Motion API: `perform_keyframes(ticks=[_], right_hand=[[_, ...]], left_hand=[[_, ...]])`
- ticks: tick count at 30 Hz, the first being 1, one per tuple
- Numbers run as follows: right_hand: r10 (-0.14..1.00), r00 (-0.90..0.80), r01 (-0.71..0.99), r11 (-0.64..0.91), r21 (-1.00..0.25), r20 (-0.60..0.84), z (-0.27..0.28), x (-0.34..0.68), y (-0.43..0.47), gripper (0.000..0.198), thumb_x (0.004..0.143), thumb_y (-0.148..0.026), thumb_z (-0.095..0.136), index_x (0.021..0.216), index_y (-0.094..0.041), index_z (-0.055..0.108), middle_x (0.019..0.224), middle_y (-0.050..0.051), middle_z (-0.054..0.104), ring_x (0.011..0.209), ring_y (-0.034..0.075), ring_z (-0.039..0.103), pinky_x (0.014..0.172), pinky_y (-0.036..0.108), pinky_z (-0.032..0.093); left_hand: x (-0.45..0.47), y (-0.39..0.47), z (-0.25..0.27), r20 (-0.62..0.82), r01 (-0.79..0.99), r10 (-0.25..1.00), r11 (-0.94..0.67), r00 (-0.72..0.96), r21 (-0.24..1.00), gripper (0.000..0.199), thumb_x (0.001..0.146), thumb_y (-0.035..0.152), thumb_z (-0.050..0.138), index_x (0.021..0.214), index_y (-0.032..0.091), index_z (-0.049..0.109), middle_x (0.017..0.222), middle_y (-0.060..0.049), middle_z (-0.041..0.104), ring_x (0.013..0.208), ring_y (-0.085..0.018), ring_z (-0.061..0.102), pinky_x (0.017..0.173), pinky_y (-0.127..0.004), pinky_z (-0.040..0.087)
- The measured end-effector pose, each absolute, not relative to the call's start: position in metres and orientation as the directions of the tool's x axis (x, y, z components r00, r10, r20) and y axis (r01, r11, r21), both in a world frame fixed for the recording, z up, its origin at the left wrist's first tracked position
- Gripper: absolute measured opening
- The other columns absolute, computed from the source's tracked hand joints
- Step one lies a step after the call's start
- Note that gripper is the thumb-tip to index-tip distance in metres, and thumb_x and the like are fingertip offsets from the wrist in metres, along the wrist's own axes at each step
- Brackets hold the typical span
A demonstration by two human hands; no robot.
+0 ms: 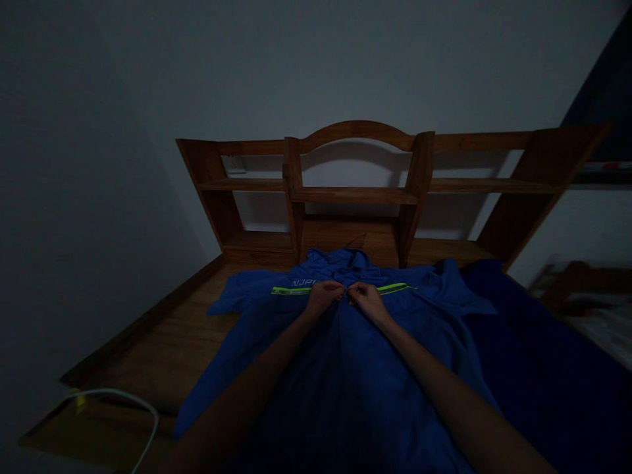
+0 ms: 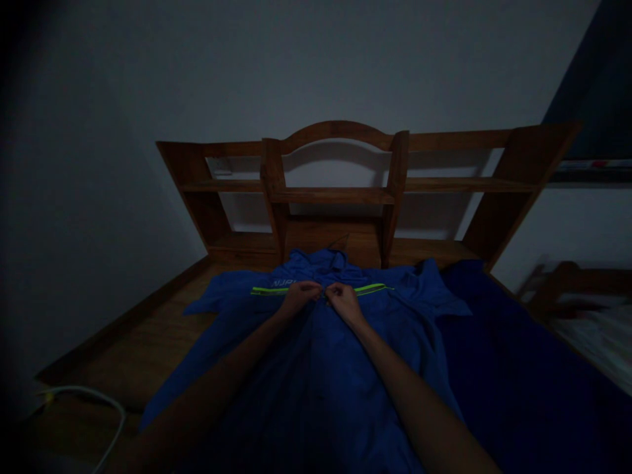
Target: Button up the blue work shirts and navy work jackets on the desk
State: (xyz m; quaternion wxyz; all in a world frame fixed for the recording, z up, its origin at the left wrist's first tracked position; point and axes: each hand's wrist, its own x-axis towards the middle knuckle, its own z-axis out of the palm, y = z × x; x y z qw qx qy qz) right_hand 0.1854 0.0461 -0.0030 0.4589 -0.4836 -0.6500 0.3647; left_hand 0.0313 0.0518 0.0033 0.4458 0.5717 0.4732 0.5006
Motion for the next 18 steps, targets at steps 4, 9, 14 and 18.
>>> perform_keyframes(ticks=[4,9,14,18], right_hand=[[0.964,-0.110,0.304,0.264,-0.915,0.242,-0.0046,0.1851,0.0484,0.018,0.071,-0.026,0.051,0.074,-0.015,0.065,0.059,0.001,0.063,0.053,0.013,0.058,0.055,0.023,0.045],[0.962,-0.111,0.318,0.271,-0.908,0.248,-0.0045,0.1856,0.0476,0.017,0.072,-0.026,0.050,0.074,-0.016,0.064,0.059,0.000,0.063,0.054,0.013,0.059,0.055,0.023,0.046],[0.960,-0.120,0.325,0.279,-0.904,0.253,-0.0049,0.1861,0.0474,0.016,0.072,-0.026,0.051,0.072,-0.016,0.064,0.059,0.000,0.063,0.053,0.013,0.058,0.055,0.022,0.045],[0.960,-0.122,0.326,0.280,-0.903,0.253,-0.0067,0.1860,0.0490,0.017,0.072,-0.026,0.050,0.074,-0.016,0.064,0.059,0.000,0.063,0.053,0.013,0.058,0.055,0.022,0.045]], left_hand=[[0.0320,0.0512,0.0042,0.148,0.103,0.988,-0.152,0.045,0.983,0.010,0.062,0.019,0.063,0.069,0.014,0.069,0.058,0.000,0.066,0.054,-0.012,0.059,0.054,-0.022,0.048],[0.0328,0.0489,0.0070,0.147,0.102,0.988,-0.151,0.047,0.983,0.010,0.062,0.019,0.063,0.068,0.013,0.069,0.056,0.000,0.065,0.053,-0.011,0.058,0.054,-0.021,0.048],[0.0316,0.0498,0.0056,0.154,0.103,0.987,-0.159,0.055,0.982,0.009,0.062,0.019,0.064,0.068,0.014,0.069,0.056,-0.001,0.065,0.053,-0.011,0.058,0.054,-0.021,0.047],[0.0310,0.0528,0.0014,0.161,0.108,0.986,-0.166,0.051,0.980,0.011,0.062,0.020,0.064,0.070,0.014,0.069,0.058,-0.001,0.066,0.053,-0.011,0.058,0.055,-0.022,0.047]])
